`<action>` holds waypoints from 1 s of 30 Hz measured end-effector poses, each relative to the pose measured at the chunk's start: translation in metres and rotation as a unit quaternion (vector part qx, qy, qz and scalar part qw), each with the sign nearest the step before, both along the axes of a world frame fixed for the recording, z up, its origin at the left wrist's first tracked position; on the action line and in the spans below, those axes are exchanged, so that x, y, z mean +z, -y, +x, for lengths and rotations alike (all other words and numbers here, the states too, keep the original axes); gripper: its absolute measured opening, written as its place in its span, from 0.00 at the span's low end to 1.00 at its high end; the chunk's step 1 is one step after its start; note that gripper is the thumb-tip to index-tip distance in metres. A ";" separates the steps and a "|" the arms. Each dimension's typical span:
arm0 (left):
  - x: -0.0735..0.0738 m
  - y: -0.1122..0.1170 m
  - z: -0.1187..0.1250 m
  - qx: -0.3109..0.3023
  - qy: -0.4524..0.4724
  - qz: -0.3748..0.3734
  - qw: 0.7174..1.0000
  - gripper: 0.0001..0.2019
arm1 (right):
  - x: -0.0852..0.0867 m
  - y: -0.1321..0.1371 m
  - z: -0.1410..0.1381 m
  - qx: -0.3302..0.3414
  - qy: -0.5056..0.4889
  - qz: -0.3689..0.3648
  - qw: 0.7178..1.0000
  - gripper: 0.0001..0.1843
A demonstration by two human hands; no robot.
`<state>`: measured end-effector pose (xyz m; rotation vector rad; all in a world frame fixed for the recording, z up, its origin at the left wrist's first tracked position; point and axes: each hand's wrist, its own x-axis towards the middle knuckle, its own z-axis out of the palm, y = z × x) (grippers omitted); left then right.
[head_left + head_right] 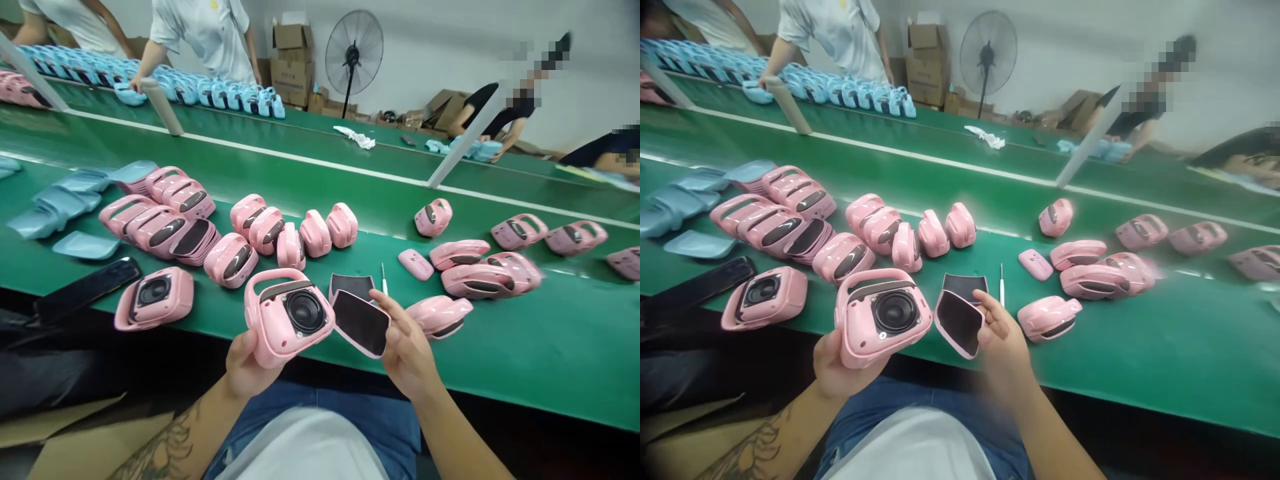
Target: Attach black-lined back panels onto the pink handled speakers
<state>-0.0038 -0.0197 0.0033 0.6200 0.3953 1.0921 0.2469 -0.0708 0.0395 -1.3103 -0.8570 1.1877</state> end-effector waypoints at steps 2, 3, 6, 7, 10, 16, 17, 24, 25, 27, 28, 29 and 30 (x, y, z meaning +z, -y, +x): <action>-0.009 0.005 -0.006 -0.014 0.001 -0.019 1.000 0.37 | -0.013 0.006 -0.010 0.045 -0.130 -0.016 0.990 0.39; -0.014 0.008 -0.008 -0.025 -0.005 -0.031 0.999 0.37 | -0.019 0.008 -0.016 0.056 -0.177 -0.023 0.982 0.40; -0.024 0.012 -0.008 -0.065 -0.043 -0.061 0.995 0.39 | -0.033 0.010 -0.030 0.032 -0.237 -0.058 0.969 0.34; -0.025 0.013 -0.006 -0.069 -0.055 -0.066 0.994 0.39 | -0.036 0.009 -0.033 0.018 -0.255 -0.072 0.964 0.32; -0.026 0.011 0.002 -0.046 -0.061 -0.069 0.995 0.37 | -0.039 0.008 -0.033 0.006 -0.305 -0.074 0.949 0.26; -0.025 0.011 -0.003 -0.051 -0.026 -0.070 0.996 0.38 | -0.037 0.013 -0.029 0.095 -0.282 -0.022 0.954 0.37; -0.025 0.012 -0.004 -0.059 -0.030 -0.074 0.995 0.39 | -0.036 0.013 -0.031 0.113 -0.286 -0.025 0.951 0.40; -0.018 0.013 0.010 -0.054 -0.022 -0.081 0.995 0.35 | -0.039 0.010 -0.035 0.160 -0.276 -0.049 0.947 0.41; -0.017 0.013 0.012 -0.054 -0.019 -0.082 0.995 0.32 | -0.040 0.010 -0.034 0.154 -0.278 -0.055 0.947 0.41; -0.017 0.013 0.014 -0.056 -0.025 -0.090 0.994 0.29 | -0.040 0.012 -0.032 0.158 -0.283 -0.071 0.943 0.39; -0.017 0.013 0.014 -0.061 -0.031 -0.093 0.993 0.28 | -0.040 0.012 -0.032 0.162 -0.282 -0.078 0.942 0.39; -0.017 0.014 0.014 -0.068 -0.035 -0.093 0.993 0.28 | -0.039 0.012 -0.031 0.162 -0.279 -0.084 0.943 0.39; -0.016 0.014 0.012 -0.074 -0.036 -0.091 0.992 0.28 | -0.038 0.012 -0.030 0.157 -0.277 -0.089 0.944 0.39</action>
